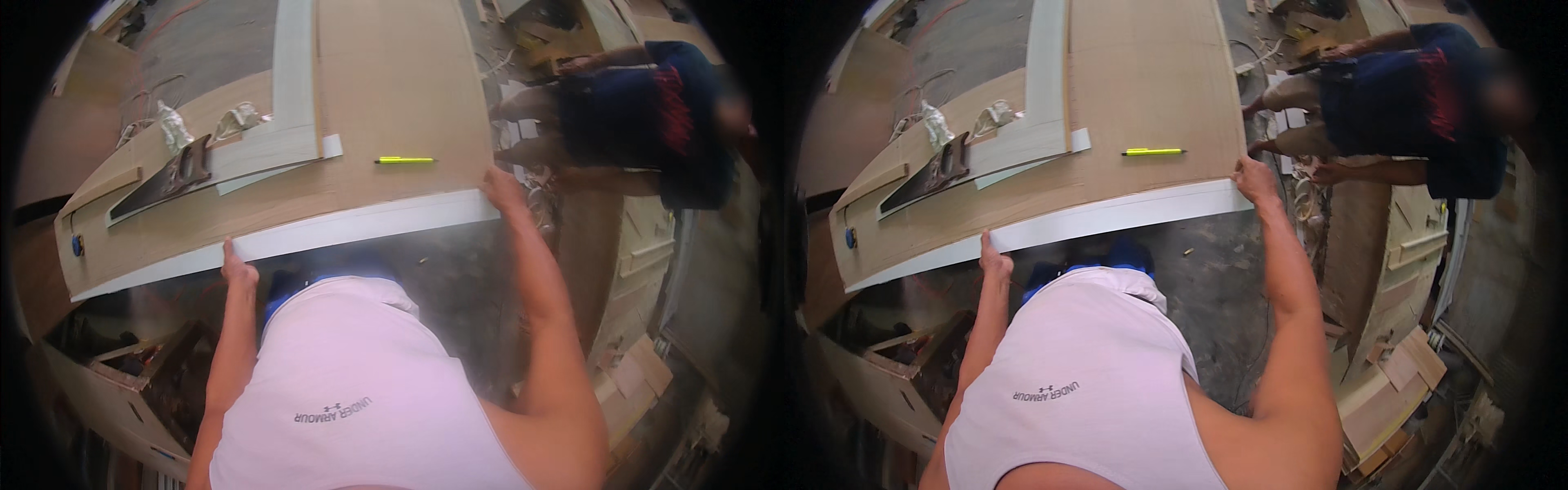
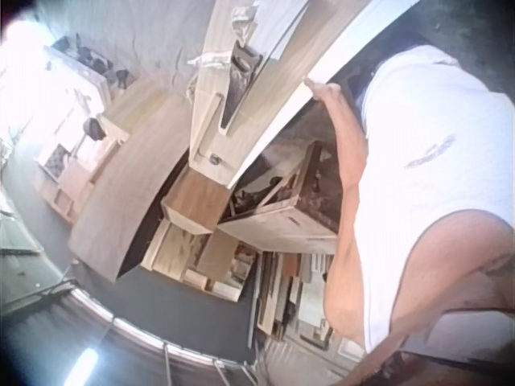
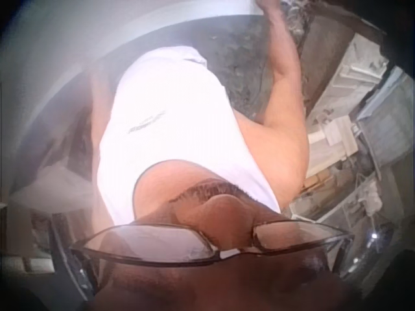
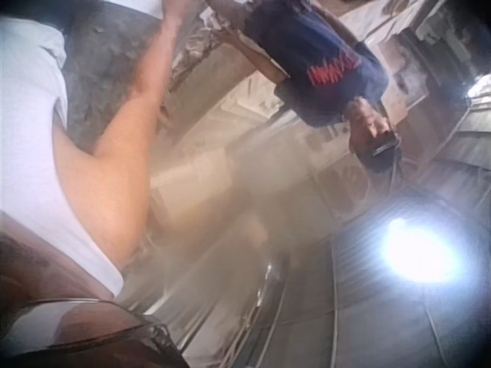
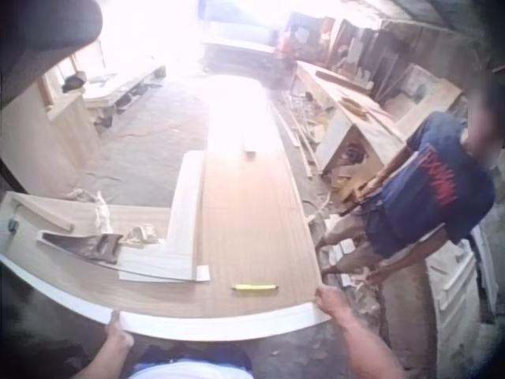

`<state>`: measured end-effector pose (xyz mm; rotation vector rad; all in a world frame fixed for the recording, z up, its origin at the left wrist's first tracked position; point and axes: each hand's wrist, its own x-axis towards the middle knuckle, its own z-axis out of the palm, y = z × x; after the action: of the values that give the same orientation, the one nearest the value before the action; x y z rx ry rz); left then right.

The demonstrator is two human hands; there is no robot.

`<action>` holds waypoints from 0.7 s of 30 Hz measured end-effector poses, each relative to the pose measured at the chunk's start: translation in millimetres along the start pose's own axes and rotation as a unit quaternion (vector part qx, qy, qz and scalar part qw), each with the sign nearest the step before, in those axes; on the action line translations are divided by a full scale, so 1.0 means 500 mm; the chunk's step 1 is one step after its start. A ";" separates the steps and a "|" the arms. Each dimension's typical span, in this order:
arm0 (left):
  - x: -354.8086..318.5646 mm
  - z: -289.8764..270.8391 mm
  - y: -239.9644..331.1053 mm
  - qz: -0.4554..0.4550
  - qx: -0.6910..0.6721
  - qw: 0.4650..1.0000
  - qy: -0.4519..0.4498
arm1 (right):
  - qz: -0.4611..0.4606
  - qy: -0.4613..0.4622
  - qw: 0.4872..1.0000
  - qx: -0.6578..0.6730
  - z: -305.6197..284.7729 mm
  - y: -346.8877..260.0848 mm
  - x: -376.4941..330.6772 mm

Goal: The person positions a long white trim piece along the edge of a large wooden panel with a coworker. They then pick up an orange nail gun, connect an air hose, and use a utility knife to adjust the tool before placing it on the workbench.

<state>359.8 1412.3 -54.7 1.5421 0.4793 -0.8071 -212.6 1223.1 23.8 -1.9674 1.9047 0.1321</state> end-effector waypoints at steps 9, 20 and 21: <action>0.029 -0.007 -0.029 0.031 0.037 0.997 0.054 | -0.027 0.011 0.999 -0.021 0.037 0.024 0.016; -0.006 0.007 -0.023 0.053 0.071 0.995 0.045 | -0.195 -0.169 0.965 0.055 0.114 -0.555 -0.121; 0.005 0.002 -0.028 0.053 0.068 0.995 0.051 | -0.231 -0.159 0.959 0.043 0.129 -0.589 -0.133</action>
<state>351.4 1412.9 -66.3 1.7256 0.4195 -0.6924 83.6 1305.9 50.4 -2.1238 1.1993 0.2119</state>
